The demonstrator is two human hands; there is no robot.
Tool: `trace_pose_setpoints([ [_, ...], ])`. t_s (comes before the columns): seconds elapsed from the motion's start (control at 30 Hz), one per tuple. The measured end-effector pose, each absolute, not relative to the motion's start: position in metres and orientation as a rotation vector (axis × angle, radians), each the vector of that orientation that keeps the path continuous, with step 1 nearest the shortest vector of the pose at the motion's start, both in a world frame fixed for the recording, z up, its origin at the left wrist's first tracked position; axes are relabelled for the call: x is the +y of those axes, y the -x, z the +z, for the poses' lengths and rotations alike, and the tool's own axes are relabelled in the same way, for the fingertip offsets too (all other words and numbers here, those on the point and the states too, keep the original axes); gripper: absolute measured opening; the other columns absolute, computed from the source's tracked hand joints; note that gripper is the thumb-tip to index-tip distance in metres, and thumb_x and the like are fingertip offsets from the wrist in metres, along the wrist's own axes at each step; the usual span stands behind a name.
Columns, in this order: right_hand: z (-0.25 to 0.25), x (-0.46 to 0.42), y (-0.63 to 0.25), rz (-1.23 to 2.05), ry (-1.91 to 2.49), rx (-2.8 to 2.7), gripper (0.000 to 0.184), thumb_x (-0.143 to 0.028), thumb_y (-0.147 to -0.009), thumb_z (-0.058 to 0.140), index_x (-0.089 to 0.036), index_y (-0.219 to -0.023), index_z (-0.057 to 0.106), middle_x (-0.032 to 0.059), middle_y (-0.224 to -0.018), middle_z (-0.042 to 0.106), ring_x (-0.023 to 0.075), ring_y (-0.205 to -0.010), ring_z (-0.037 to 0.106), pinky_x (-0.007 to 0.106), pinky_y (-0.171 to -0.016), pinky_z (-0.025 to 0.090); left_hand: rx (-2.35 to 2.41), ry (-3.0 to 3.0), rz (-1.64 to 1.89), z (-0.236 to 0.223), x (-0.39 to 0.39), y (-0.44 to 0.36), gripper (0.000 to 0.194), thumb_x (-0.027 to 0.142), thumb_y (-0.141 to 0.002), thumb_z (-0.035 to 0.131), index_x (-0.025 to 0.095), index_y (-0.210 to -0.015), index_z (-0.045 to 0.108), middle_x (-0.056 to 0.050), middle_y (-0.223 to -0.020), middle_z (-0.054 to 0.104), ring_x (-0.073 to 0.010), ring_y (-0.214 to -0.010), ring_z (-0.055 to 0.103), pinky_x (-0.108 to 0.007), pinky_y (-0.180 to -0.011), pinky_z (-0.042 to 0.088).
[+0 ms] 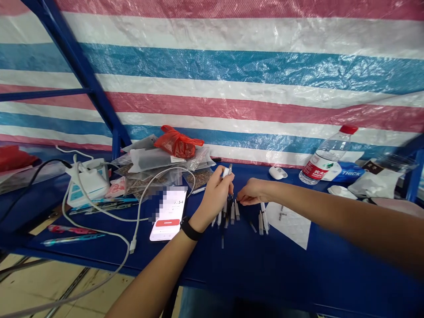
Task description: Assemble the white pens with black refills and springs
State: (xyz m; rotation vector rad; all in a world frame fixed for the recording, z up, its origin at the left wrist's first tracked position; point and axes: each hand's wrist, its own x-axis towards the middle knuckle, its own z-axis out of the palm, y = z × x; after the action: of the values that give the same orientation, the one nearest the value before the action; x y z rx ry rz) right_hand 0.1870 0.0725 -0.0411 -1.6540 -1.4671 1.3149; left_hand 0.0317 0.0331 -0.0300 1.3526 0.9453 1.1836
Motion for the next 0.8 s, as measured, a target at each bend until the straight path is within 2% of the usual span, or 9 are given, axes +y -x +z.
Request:
trace_pose_setpoints([
  [0.17,-0.019,0.069,-0.184,1.514,1.708,-1.384,0.029,-0.017,-0.056,0.093,-0.016,-0.059,0.065,0.0062,-0.056,0.066,0.0196,-0.051,0.069,0.028,-0.046,0.061,0.954,-1.389,1.193,-0.03,0.034,-0.031,0.017,0.03,-0.088,0.051,0.022,-0.077,0.04,0.008,-0.053,0.044,-0.0088,-0.048,0.035,-0.022,-0.051,0.025],
  [0.33,0.027,0.05,-0.209,1.394,1.592,-1.343,0.015,-0.019,-0.069,0.085,-0.017,-0.062,0.072,0.0079,-0.072,0.073,0.0144,-0.067,0.07,0.021,-0.061,0.062,0.9,-1.409,1.184,-0.023,0.026,-0.031,0.015,0.026,-0.086,0.049,0.021,-0.075,0.04,0.007,-0.058,0.034,-0.0087,-0.051,0.03,-0.023,-0.051,0.024],
  [0.5,0.059,0.017,-0.237,0.815,1.247,-1.213,0.017,-0.032,-0.065,0.088,-0.02,-0.067,0.076,0.0036,-0.064,0.066,0.0127,-0.056,0.059,0.025,-0.05,0.052,0.671,-1.431,0.781,-0.017,0.008,-0.036,0.012,0.027,-0.089,0.048,0.021,-0.079,0.043,0.007,-0.061,0.034,-0.0089,-0.051,0.027,-0.024,-0.052,0.024],
  [0.63,0.068,-0.008,-0.236,0.744,1.108,-1.182,0.018,-0.034,-0.061,0.09,-0.024,-0.066,0.076,0.0023,-0.064,0.065,0.013,-0.057,0.059,0.027,-0.05,0.049,0.536,-1.382,0.577,-0.018,-0.003,-0.041,0.009,0.026,-0.089,0.048,0.021,-0.083,0.043,0.008,-0.059,0.031,-0.0094,-0.052,0.025,-0.025,-0.052,0.023],
  [0.8,0.056,-0.017,-0.227,0.74,1.125,-1.234,0.023,-0.039,-0.058,0.094,-0.024,-0.064,0.077,0.002,-0.063,0.068,0.0132,-0.054,0.06,0.027,-0.048,0.049,0.505,-1.338,0.564,-0.021,-0.001,-0.044,0.007,0.027,-0.086,0.049,0.021,-0.086,0.045,0.008,-0.061,0.031,-0.0094,-0.053,0.023,-0.025,-0.051,0.018],
])
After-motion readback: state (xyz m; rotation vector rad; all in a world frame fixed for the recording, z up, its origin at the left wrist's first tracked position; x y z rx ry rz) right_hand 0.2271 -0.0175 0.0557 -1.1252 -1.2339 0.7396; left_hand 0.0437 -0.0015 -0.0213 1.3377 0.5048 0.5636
